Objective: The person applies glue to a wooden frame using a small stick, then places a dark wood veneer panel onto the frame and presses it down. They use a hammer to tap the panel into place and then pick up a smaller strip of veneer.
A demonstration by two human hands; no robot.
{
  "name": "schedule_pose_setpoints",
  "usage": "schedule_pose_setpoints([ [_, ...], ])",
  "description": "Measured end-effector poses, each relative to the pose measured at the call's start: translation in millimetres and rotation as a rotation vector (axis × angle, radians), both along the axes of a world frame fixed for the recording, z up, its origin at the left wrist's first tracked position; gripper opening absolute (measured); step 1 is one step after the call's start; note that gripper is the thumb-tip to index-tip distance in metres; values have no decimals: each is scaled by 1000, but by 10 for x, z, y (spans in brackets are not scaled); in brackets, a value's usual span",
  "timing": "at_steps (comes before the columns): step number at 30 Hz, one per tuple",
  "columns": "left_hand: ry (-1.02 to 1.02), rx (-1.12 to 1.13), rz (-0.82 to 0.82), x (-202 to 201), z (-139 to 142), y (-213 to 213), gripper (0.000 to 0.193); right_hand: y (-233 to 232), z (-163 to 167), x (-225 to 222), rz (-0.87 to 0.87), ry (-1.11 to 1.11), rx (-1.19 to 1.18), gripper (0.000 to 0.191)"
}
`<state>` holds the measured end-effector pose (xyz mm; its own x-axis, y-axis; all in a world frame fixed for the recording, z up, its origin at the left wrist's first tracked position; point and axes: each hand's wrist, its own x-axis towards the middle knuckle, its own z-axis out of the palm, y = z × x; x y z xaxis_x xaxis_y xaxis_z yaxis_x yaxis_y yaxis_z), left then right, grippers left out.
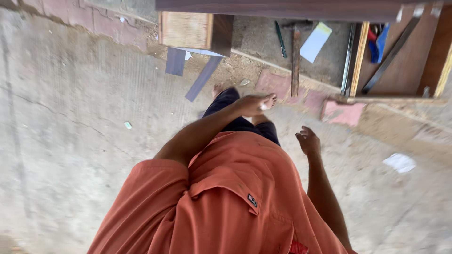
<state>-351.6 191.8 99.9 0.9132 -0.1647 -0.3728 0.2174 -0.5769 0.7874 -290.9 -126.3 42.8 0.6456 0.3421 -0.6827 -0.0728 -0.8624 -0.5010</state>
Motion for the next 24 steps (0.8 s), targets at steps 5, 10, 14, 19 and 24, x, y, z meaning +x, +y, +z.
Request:
schedule_pose_setpoints([
  [5, 417, 299, 151, -1241, -366, 779, 48, 241, 131, 109, 99, -31, -101, 59],
  [10, 494, 298, 522, -2123, -433, 1605, 58, 651, 338, -212, 80, 33, -131, 58],
  [14, 418, 235, 614, -2484, -481, 2148, 61, 1161, 481, -662, 184, 1, -171, 57],
  [19, 44, 556, 219, -3044, -736, 2821, 68, 1753, 486, -1637, 123, 121, -174, 58],
  [24, 490, 157, 695, -3575, -748, 3309, 51, 2225, 473, -2339, 39, 320, -62, 56],
])
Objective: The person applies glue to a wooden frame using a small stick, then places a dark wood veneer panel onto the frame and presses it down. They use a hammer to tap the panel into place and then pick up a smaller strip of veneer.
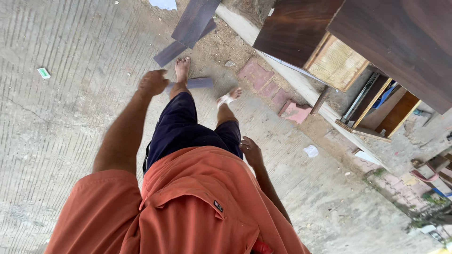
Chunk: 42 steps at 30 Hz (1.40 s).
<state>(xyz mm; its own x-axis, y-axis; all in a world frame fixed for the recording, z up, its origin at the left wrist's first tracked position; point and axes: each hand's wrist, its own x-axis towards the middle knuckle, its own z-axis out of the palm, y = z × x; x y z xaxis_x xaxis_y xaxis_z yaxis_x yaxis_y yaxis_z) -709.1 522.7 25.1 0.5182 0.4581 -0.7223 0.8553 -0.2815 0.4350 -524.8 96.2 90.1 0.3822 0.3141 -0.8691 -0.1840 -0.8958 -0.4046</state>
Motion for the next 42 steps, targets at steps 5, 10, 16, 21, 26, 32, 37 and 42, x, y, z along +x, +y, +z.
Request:
schedule_pose_setpoints([
  [5, 42, -52, 127, -450, 59, 185, 53, 273, 38, -222, 48, 14, 53, 57],
  [10, -46, -65, 298, -979, -52, -102, 53, 407, 50, -225, 125, -56, -5, 56],
  [16, 25, 23, 177, -1500, -171, -719, 51, 377, -254, -447, 347, -203, -36, 57],
  [21, 137, -3, 214, -1682, -715, -601, 47, 286, -833, -1478, 479, -58, -185, 93],
  [26, 398, -62, 34, -1399, -1935, -248, 33, 424, -1590, -2247, 455, -52, -414, 112],
  [32, 264, -117, 54, -1379, -3663, -314, 23, 390, -2500, -2430, 385, -87, -546, 106],
  [37, 277, -151, 129, -1422, -4756, -692, 37, 38, -2735, -2351, 488, -190, -479, 83],
  [42, 358, -108, 241, -1557, -5432, -1058, 72, -40, -2832, -2233, 411, -216, -476, 65],
])
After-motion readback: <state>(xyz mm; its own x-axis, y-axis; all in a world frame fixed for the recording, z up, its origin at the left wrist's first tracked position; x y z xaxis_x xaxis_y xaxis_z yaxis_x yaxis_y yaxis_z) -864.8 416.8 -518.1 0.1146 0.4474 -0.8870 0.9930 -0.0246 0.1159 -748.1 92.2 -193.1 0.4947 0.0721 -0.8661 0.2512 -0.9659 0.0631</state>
